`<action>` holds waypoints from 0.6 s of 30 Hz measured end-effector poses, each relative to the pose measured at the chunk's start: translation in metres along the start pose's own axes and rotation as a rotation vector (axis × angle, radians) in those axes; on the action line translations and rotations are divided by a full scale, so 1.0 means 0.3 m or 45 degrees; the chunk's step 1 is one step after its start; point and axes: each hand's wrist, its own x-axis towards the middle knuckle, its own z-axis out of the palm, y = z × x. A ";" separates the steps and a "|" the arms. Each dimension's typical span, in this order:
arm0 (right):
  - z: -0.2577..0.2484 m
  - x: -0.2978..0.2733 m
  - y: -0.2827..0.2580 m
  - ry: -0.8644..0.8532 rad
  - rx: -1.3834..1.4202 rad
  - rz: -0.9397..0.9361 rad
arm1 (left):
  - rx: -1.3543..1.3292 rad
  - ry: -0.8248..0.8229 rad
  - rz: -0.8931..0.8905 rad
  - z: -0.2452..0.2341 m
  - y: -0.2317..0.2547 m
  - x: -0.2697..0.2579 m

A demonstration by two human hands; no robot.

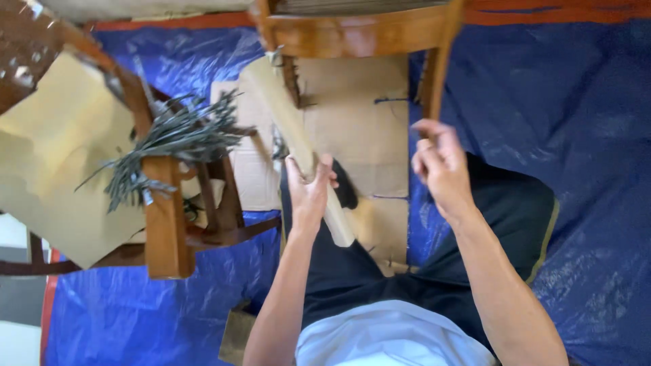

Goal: Wrapping the legs of a wooden chair with protective padding and securing it with plastic straps.

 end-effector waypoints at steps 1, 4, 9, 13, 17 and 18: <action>-0.040 -0.022 -0.029 0.200 -0.100 -0.100 | 0.060 -0.036 -0.004 0.038 -0.038 -0.014; -0.234 -0.028 0.049 0.435 -0.145 -0.309 | 0.229 -0.173 0.016 0.166 -0.183 -0.011; -0.401 0.052 0.196 0.389 -0.364 -0.385 | 0.598 -0.369 0.050 0.409 -0.378 0.015; -0.408 0.212 0.186 0.272 -0.398 -0.308 | 0.805 -0.489 0.080 0.516 -0.562 0.135; -0.492 0.391 0.194 0.330 -0.621 -0.210 | 1.113 -0.497 0.035 0.600 -0.717 0.287; -0.507 0.438 0.191 0.332 -0.612 -0.200 | 1.124 -0.498 0.026 0.597 -0.766 0.318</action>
